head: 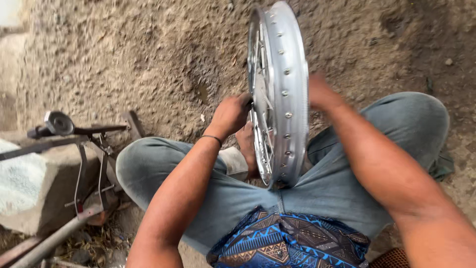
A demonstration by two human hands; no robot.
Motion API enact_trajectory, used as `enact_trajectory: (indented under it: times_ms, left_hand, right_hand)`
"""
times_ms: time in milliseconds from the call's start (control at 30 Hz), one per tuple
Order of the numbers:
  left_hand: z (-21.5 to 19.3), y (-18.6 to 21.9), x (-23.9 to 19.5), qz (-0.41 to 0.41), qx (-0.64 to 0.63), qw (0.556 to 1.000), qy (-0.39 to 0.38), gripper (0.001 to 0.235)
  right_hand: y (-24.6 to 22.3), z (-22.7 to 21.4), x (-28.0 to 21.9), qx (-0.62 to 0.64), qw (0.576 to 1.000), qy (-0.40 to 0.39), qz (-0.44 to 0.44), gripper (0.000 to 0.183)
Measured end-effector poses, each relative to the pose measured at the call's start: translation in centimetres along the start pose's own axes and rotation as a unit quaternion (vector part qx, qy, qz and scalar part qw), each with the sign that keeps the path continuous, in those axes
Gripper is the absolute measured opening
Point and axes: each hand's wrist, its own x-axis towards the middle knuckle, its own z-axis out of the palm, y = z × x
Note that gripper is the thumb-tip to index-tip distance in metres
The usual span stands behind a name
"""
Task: The person uses a spoke wrench to tighten the nipples on a bicycle wheel mounted on a truing stand. They rotate the wheel to access different spokes and make adjustments to true the rim.
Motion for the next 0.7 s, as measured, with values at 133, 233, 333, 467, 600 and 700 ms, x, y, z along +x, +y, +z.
enact_trajectory:
  times_ms: [133, 233, 333, 467, 600, 700]
  left_hand:
    - [-0.4, 0.3, 1.0, -0.003, 0.021, 1.000, 0.001, 0.012]
    - [0.3, 0.3, -0.2, -0.027, 0.034, 0.999, -0.005, 0.013]
    - [0.0, 0.3, 1.1, -0.024, 0.053, 0.998, -0.013, 0.013]
    - [0.4, 0.5, 0.8, -0.039, 0.062, 0.997, -0.020, 0.015]
    - [-0.4, 0.9, 1.3, -0.001, 0.050, 0.999, -0.011, 0.014]
    - [0.0, 0.7, 0.8, -0.016, 0.027, 0.999, -0.005, 0.012]
  right_hand:
    - [-0.1, -0.6, 0.8, 0.060, 0.997, 0.031, -0.038, 0.050]
    - [0.4, 1.1, 0.5, 0.025, 0.998, 0.026, -0.047, 0.050]
    - [0.8, 0.4, 1.6, -0.005, 0.999, -0.018, -0.049, 0.048]
    - [0.6, 0.2, 1.3, -0.072, 0.995, 0.061, -0.020, 0.046]
    - [-0.5, -1.3, 0.1, -0.078, 0.993, -0.058, -0.061, 0.041]
    - [-0.6, -1.2, -0.5, 0.064, 0.972, 0.200, -0.103, 0.035]
